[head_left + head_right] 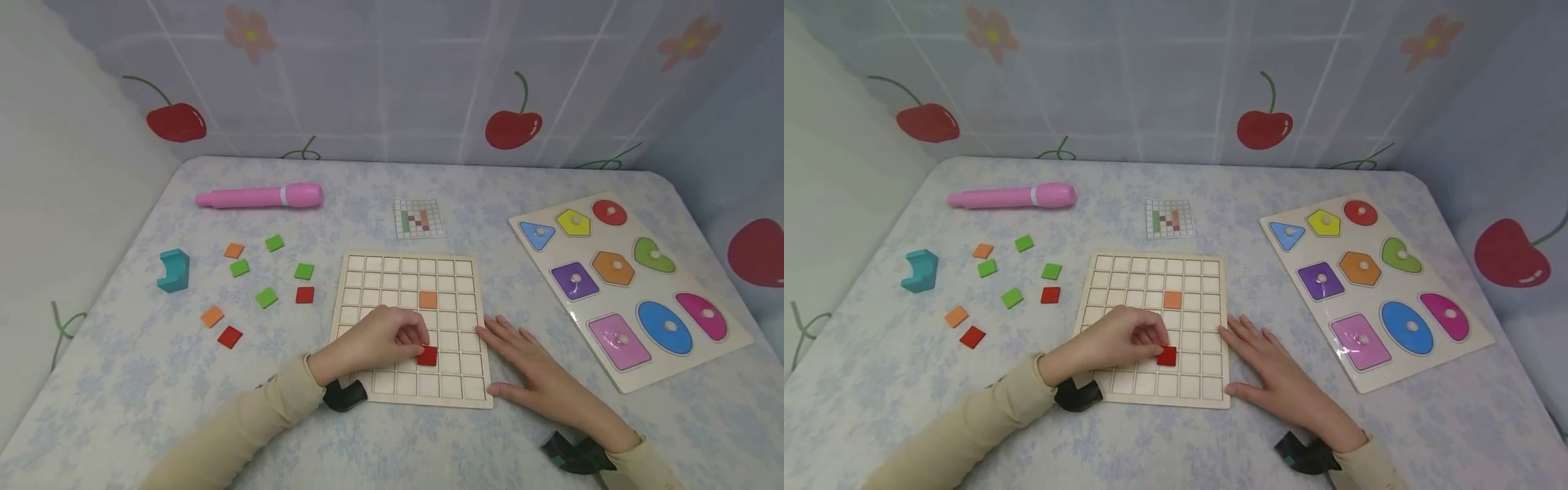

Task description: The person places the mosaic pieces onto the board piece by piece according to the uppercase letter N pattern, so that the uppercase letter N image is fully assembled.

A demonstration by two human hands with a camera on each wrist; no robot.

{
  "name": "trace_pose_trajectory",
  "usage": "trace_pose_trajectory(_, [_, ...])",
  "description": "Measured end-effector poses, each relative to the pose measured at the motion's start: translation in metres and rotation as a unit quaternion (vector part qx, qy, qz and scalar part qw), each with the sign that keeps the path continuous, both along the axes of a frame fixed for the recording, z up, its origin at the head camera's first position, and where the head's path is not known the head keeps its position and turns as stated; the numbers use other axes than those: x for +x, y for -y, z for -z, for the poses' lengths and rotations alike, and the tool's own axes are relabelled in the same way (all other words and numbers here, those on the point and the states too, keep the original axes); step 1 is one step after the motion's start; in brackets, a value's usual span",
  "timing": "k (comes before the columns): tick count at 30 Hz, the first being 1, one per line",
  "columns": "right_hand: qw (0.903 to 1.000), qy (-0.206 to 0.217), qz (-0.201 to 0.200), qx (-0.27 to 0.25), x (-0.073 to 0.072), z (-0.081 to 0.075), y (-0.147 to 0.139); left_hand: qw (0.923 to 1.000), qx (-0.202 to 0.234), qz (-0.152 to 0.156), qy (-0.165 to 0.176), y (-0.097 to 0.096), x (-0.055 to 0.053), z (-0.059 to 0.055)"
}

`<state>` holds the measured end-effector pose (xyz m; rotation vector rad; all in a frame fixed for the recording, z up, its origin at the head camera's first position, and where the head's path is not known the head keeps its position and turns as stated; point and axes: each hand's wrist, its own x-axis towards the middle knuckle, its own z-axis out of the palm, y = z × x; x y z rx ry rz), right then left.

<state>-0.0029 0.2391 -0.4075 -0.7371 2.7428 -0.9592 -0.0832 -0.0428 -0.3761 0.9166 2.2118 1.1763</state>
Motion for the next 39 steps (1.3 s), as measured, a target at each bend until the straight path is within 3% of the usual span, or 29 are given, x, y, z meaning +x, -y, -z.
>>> trace_pose_trajectory(10, [1.0000,0.006,0.003,0.002,-0.001,-0.001,0.000,0.9993,-0.012,-0.018,-0.032,-0.004,0.009,-0.001])
trace_pose_trajectory(15, [1.0000,0.001,-0.001,0.000,-0.001,-0.002,0.001,0.9988,-0.021,-0.007,-0.044,-0.005,0.012,-0.001])
trace_pose_trajectory(22, [1.0000,-0.004,-0.006,0.001,-0.001,-0.002,0.001,0.9948,-0.043,-0.009,-0.092,-0.006,0.013,0.002])
trace_pose_trajectory(28, [1.0000,0.003,-0.001,0.003,-0.001,-0.001,0.001,0.9973,-0.011,-0.012,-0.072,0.002,0.010,-0.001])
trace_pose_trajectory(33, [1.0000,0.002,-0.002,0.001,0.000,-0.001,0.002,0.9964,0.029,-0.053,-0.060,0.036,0.000,-0.021])
trace_pose_trajectory(37, [0.9999,-0.010,-0.006,0.004,-0.001,-0.002,0.001,0.9897,0.057,-0.120,-0.054,0.092,-0.008,-0.032])
trace_pose_trajectory(39, [0.9998,-0.016,-0.007,0.006,-0.001,-0.002,0.001,0.9839,0.048,-0.164,-0.052,0.126,-0.009,-0.035])
